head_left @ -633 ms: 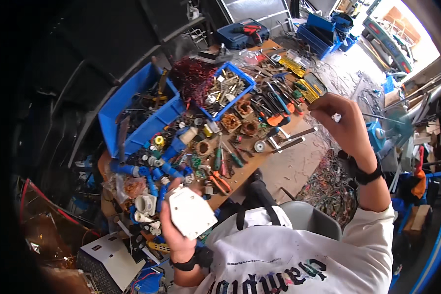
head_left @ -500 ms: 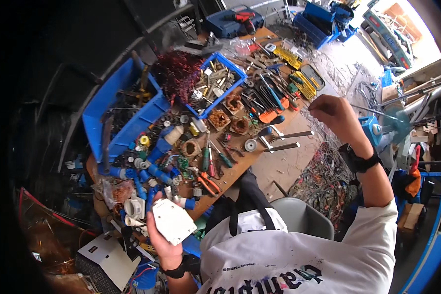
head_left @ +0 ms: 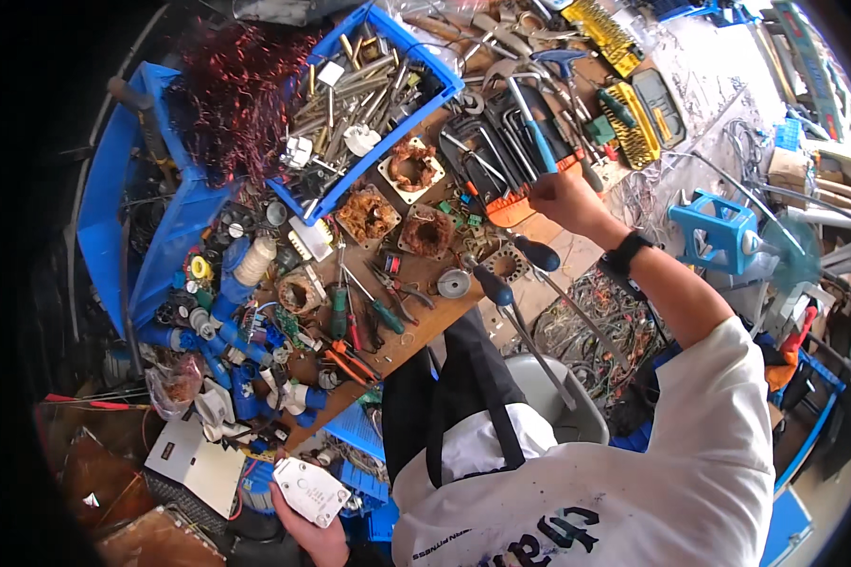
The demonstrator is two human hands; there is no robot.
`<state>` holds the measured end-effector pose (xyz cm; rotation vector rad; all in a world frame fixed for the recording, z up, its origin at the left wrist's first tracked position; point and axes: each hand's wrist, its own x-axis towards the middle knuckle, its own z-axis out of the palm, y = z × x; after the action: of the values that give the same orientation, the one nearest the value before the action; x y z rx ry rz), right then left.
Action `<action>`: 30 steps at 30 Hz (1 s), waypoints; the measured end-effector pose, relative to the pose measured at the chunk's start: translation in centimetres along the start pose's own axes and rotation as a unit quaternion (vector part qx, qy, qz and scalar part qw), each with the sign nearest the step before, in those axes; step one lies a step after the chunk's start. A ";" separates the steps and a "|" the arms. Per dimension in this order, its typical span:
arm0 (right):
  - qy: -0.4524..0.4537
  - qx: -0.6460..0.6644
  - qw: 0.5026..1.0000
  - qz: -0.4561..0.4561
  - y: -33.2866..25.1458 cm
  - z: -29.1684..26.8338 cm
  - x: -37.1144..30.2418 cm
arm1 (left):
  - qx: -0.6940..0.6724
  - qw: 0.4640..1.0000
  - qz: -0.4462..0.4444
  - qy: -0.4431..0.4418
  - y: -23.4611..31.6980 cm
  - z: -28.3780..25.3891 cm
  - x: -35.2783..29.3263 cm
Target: The person holds a white plastic electrical component and uses a screwdriver to manipulate internal parts. They repeatedly switch between different hex keys and screwdrivers, attempting to adjust or remove a small internal pin or screw. The person rotates the component frequently to access different angles while working in a cluttered workshop environment.
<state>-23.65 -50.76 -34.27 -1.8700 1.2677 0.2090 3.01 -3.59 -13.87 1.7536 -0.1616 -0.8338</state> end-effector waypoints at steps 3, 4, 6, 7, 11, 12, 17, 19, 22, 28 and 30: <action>0.005 -0.022 0.999 -0.038 0.1 2.6 3.1 | -0.069 0.984 -0.100 0.130 -0.2 0.3 0.0; 0.006 -0.025 0.999 -0.047 -0.1 3.3 3.7 | -0.198 0.944 -0.185 0.186 0.2 0.2 0.0; 0.014 -0.025 0.997 -0.074 -0.5 4.4 4.5 | -0.084 0.981 -0.126 0.121 0.1 1.1 -0.1; 0.028 -0.063 0.992 -0.102 -0.7 4.8 4.6 | -0.109 0.972 -0.155 0.139 0.4 1.5 0.0; 0.054 -0.125 0.981 -0.140 -1.2 5.6 4.8 | 0.002 0.973 -0.122 0.195 0.5 4.1 0.0; 0.050 -0.140 0.979 -0.142 -1.2 5.7 5.0 | -0.130 0.941 -0.203 0.237 0.9 4.3 0.3; 0.070 -0.189 0.964 -0.171 -1.1 6.1 6.4 | -0.101 0.951 -0.208 0.204 1.4 5.2 0.4; 0.092 -0.215 0.953 -0.192 -1.1 6.3 7.3 | -0.104 0.948 -0.211 0.216 1.3 5.4 0.2; 0.080 -0.243 0.943 -0.215 -0.9 6.3 8.3 | -0.123 0.936 -0.212 0.252 1.3 5.7 0.0; 0.085 -0.234 0.933 -0.260 -0.7 6.2 8.8 | -0.100 0.946 -0.205 0.231 1.4 5.6 -0.1; 0.080 -0.234 0.932 -0.266 -0.7 6.2 8.9 | -0.100 0.943 -0.207 0.241 1.4 5.6 -0.2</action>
<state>-16.99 -52.38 -42.75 -2.6154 0.8032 0.0673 -0.13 -8.35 -13.21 1.7655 0.6161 -0.6583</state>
